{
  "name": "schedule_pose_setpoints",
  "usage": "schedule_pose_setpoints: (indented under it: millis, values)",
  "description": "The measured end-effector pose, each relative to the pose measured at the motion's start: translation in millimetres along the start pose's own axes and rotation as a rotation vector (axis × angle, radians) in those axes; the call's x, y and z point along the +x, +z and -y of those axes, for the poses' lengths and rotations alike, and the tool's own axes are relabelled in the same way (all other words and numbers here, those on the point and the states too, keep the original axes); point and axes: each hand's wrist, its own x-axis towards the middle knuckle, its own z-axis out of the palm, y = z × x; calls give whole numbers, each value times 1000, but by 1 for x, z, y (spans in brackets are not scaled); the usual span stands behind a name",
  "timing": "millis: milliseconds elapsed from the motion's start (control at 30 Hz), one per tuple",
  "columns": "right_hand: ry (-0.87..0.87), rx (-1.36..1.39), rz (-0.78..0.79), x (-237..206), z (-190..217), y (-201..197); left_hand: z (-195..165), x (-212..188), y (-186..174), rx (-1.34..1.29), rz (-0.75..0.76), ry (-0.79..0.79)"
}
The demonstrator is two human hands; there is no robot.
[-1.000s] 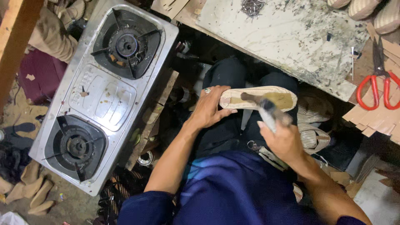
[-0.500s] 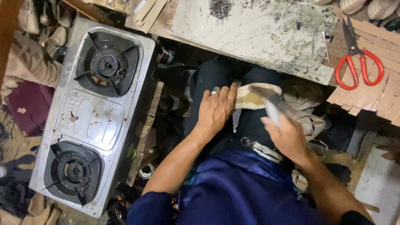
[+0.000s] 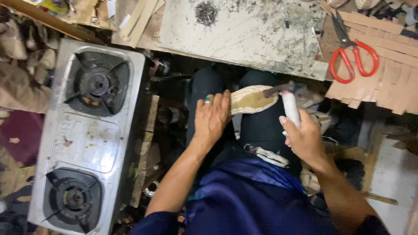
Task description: The person sits on the floor of a shoemaking workshop and works on a woven shoe upper over a wooden last. They trim excess material with scissors and a knife, apply adhesive to the sole with a brush, press and hammer the sole to secure it, then pull the wooden last out of the finished shoe.
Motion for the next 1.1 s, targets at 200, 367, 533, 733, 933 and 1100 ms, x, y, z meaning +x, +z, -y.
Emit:
schedule_pose_setpoints:
  millis: [200, 367, 533, 733, 933, 1100]
  values:
    - [-692, 724, -337, -14, -12, -6, -7, 1, 3, 30, 0, 0]
    - [-34, 232, -42, 4, -23, -4, -11, 2, 4, 1, 31, -3]
    - [-249, 645, -247, -7, -43, -5, -16, 4, 3, 56, 36, -5]
    - [2, 108, -45, 1, -34, -2, -23, 24, 3, 77, -41, 85]
    - [-409, 504, -186, -29, 0, -48, -48, 36, 28, 55, 210, 57]
    - [-310, 567, -165, -12, 16, -37, -56, 13, 43, 213, -14, 122]
